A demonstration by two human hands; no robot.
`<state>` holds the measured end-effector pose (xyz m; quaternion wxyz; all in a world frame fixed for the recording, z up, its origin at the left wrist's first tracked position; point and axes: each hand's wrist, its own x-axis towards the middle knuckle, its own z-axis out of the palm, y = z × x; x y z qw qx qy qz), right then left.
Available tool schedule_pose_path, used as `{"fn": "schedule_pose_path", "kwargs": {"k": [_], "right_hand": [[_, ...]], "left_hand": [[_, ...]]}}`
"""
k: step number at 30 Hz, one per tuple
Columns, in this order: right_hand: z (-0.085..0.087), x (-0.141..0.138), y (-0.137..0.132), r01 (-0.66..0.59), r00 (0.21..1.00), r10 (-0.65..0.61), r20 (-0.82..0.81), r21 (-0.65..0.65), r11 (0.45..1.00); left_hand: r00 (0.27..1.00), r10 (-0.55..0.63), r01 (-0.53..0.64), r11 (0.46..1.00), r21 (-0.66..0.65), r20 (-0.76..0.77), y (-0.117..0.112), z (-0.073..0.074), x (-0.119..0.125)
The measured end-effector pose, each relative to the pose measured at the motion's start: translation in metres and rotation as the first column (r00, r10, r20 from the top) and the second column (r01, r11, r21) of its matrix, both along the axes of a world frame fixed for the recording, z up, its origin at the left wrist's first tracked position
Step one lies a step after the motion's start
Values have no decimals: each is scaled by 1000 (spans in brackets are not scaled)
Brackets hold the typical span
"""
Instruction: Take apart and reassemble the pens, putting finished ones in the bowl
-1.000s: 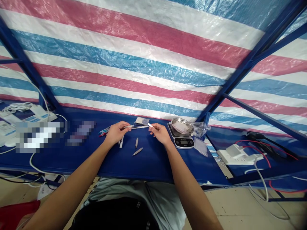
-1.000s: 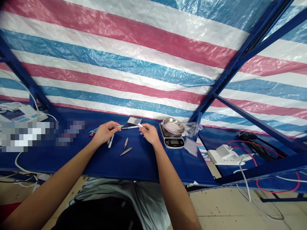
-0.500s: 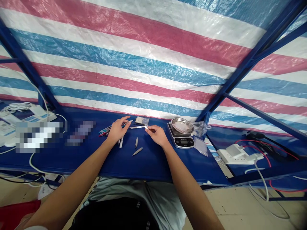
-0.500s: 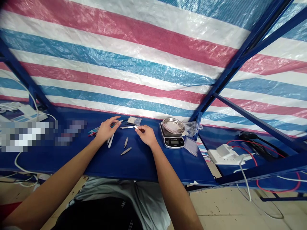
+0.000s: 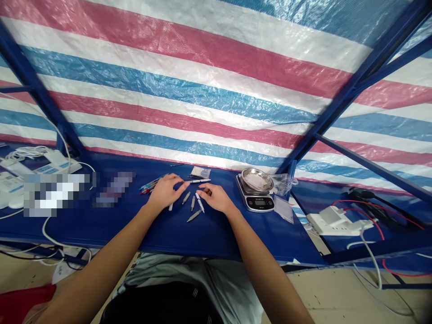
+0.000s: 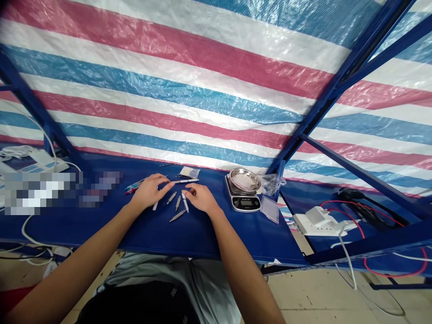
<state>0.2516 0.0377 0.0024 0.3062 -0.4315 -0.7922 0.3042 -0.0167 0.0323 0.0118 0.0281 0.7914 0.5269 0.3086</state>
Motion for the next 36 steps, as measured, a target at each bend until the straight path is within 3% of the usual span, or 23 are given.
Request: {"fn": "schedule_pose_path", "kwargs": {"k": [2, 4, 6, 9, 11, 17, 23, 27, 31, 36], "right_hand": [[0, -1, 2, 31, 1000, -31, 0, 5, 999], [0, -1, 4, 43, 999, -43, 5, 5, 999], [-1, -1, 6, 38, 999, -38, 6, 10, 999], [-2, 1, 7, 34, 999, -34, -8, 18, 999], [-3, 3, 8, 52, 998, -51, -27, 20, 998], [-5, 4, 13, 114, 991, -113, -76, 18, 993], [-13, 1, 28, 214, 977, -212, -34, 208, 954], [-18, 0, 36, 234, 972, -233, -27, 205, 950], [-19, 1, 38, 220, 975, -223, -7, 197, 955], [-19, 3, 37, 119, 981, -160, 111, 309, 943]], "left_hand": [[993, 98, -94, 994, 51, -67, 25, 8, -8], [971, 179, -177, 984, 22, -158, 59, 16, -15], [920, 147, -197, 975, -103, -363, 95, 23, -20], [886, 57, -170, 964, -206, -461, 133, 25, -18], [867, 29, -166, 958, -233, -498, 144, 23, -14], [827, -9, -136, 967, -217, -562, 134, 21, -7], [857, -79, -4, 987, -159, -510, 122, 24, -4], [863, -86, 29, 992, -121, -498, 127, 25, -7], [838, -104, -31, 971, -236, -535, 131, 24, -7], [845, -84, -10, 985, -173, -527, 120, 27, 6]]}}
